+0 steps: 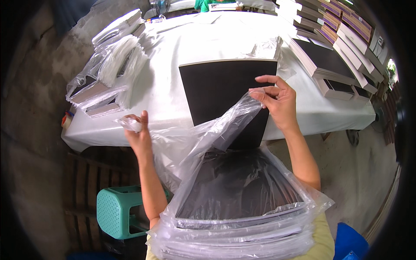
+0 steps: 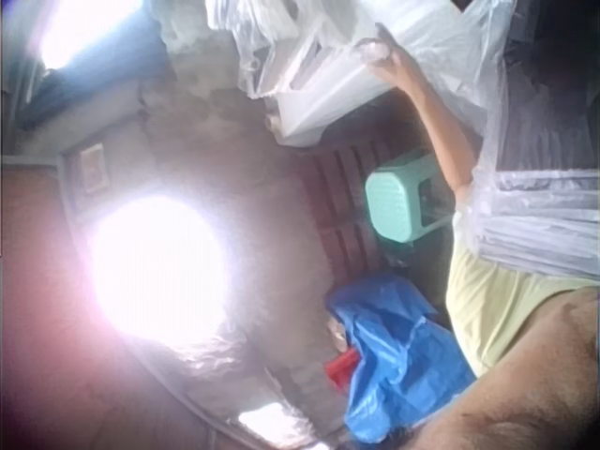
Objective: The person places black rectangular folders or board components into clear plastic bags by hand, pulling the plastic over the items and stacking them.
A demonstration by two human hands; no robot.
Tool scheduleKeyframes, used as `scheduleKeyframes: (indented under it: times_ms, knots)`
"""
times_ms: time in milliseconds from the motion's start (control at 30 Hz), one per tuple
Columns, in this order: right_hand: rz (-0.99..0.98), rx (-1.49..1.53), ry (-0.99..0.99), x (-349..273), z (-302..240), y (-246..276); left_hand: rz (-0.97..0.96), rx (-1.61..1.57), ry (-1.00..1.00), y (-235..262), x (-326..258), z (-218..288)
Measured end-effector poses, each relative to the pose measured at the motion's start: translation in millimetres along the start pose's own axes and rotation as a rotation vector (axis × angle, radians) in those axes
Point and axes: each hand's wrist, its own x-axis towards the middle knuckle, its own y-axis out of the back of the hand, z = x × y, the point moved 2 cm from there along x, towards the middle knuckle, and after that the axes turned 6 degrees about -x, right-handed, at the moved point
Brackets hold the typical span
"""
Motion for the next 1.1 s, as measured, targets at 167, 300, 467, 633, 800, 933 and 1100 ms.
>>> scheduleKeyframes:
  times_ms: [167,300,467,633,800,933,1100]
  knots:
    - [-0.065,-0.09,0.066,-8,-3,-12,-0.488,-0.167,-0.136,-78,-36,95]
    - [-0.129,-0.09,0.127,-16,-14,-24,-0.804,-0.254,0.076,-119,-72,109]
    - [-0.35,0.402,-0.018,-18,-1,-27,-0.778,-0.433,0.48,-117,-69,88]
    - [-0.429,0.493,-0.176,-19,13,-25,-0.771,-0.716,0.739,-118,-79,78]
    - [-0.6,1.27,-0.394,0,25,10,-1.413,-0.874,0.572,-85,-71,73]
    - [-0.405,1.107,-0.248,18,25,100,-1.656,-0.698,0.187,-51,-50,42]
    - [-0.693,0.486,-0.205,-30,37,15,-0.823,-1.351,0.481,-31,-17,21]
